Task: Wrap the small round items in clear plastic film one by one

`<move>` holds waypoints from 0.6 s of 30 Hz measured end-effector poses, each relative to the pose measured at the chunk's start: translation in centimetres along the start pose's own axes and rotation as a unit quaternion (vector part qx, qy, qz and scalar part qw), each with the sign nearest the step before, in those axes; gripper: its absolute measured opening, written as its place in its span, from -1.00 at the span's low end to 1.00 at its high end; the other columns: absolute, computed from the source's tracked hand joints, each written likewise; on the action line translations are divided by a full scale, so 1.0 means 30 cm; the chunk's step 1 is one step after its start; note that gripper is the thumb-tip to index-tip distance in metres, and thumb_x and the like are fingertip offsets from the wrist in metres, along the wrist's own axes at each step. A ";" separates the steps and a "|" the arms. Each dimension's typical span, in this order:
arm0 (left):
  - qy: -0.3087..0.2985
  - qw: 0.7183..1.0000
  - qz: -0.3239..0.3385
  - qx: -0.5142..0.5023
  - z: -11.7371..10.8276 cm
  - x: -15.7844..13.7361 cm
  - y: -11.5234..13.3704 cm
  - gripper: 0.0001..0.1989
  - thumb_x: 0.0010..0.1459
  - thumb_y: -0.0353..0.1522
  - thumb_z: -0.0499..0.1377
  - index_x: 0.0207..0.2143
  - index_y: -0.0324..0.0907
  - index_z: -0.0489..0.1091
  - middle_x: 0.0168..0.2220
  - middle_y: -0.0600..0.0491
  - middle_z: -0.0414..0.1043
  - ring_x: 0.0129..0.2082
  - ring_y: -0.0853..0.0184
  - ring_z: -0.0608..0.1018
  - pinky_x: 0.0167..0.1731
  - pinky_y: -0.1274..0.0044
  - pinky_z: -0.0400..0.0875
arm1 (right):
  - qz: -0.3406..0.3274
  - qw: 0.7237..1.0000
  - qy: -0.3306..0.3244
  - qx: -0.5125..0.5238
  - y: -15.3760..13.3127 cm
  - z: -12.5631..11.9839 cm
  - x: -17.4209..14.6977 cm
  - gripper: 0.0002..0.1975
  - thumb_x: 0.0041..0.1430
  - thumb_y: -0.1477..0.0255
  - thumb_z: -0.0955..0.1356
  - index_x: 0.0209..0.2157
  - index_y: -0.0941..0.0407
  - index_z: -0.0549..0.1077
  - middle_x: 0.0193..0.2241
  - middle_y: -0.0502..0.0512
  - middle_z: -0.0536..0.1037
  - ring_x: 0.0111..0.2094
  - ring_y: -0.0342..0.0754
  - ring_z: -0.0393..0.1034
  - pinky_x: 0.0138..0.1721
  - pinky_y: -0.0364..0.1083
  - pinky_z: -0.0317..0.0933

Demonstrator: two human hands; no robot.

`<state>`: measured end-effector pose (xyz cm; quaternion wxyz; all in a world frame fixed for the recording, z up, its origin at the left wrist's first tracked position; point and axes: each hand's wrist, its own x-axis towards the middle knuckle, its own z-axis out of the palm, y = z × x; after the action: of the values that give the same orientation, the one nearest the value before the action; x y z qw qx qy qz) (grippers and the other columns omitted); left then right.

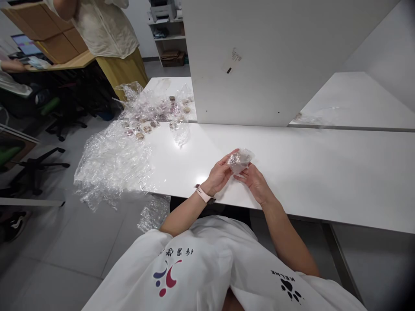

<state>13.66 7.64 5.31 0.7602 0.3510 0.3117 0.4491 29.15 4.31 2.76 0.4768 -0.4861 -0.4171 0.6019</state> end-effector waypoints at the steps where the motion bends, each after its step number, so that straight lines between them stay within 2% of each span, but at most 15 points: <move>1: -0.001 1.000 -0.010 -0.020 -0.004 -0.006 0.002 -0.54 0.18 -0.35 0.22 0.15 -0.11 0.40 0.12 -0.02 0.46 0.16 0.18 0.46 0.17 0.35 0.34 | 0.001 1.000 -0.002 0.009 -0.007 -0.006 -0.006 -0.38 0.16 -0.14 0.28 0.09 -0.02 0.35 0.11 0.11 0.46 0.11 0.04 0.38 0.03 0.06 0.40; 5: -0.012 0.996 -0.061 -0.069 -0.036 -0.015 0.012 -0.60 0.14 -0.39 0.20 0.06 -0.17 0.45 0.08 -0.07 0.49 0.08 0.15 0.51 0.07 0.32 0.44 | -0.001 0.999 0.034 0.013 -0.016 -0.031 -0.032 -0.47 0.04 -0.01 0.44 -0.07 0.04 0.42 -0.01 0.11 0.52 0.04 0.06 0.42 0.06 0.08 0.36; 9: -0.025 0.990 -0.126 -0.066 -0.046 -0.002 0.010 -0.66 0.13 -0.41 0.21 -0.01 -0.20 0.47 -0.03 -0.08 0.53 -0.05 0.19 0.57 -0.04 0.35 0.51 | -0.018 0.998 0.038 0.045 -0.009 -0.024 -0.056 -0.39 -0.05 0.12 0.52 0.00 0.03 0.37 0.04 0.12 0.50 0.07 0.05 0.40 0.11 0.07 0.31; 11: -0.014 0.989 -0.137 -0.050 -0.038 0.012 0.003 -0.68 0.09 -0.41 0.25 -0.07 -0.23 0.49 -0.11 -0.08 0.56 -0.14 0.22 0.60 -0.10 0.38 0.52 | -0.018 0.997 0.057 0.042 -0.005 -0.013 -0.065 -0.42 -0.04 0.16 0.53 -0.02 0.03 0.36 0.02 0.12 0.52 0.06 0.05 0.40 0.10 0.06 0.30; 15: 0.050 0.992 -0.110 0.038 0.003 0.037 -0.005 -0.70 0.02 -0.32 0.35 -0.19 -0.29 0.54 -0.26 -0.08 0.58 -0.35 0.32 0.58 -0.30 0.47 0.51 | -0.030 0.994 0.107 0.016 0.017 -0.002 -0.061 -0.48 -0.05 0.20 0.53 -0.08 0.04 0.37 -0.07 0.10 0.55 -0.02 0.04 0.44 0.05 0.07 0.33; 18: 0.041 0.991 -0.057 0.113 0.031 0.048 0.012 -0.69 0.12 -0.24 0.28 -0.14 -0.25 0.54 -0.20 -0.07 0.56 -0.32 0.34 0.57 -0.33 0.50 0.49 | -0.061 0.991 0.115 0.025 0.035 -0.060 0.006 -0.50 -0.06 0.21 0.53 -0.10 0.04 0.39 -0.08 0.09 0.55 -0.03 0.04 0.45 0.04 0.07 0.33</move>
<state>14.82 8.84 5.90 0.7269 0.3975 0.4106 0.3808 30.73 4.34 1.39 0.5693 -0.5136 -0.3734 0.5221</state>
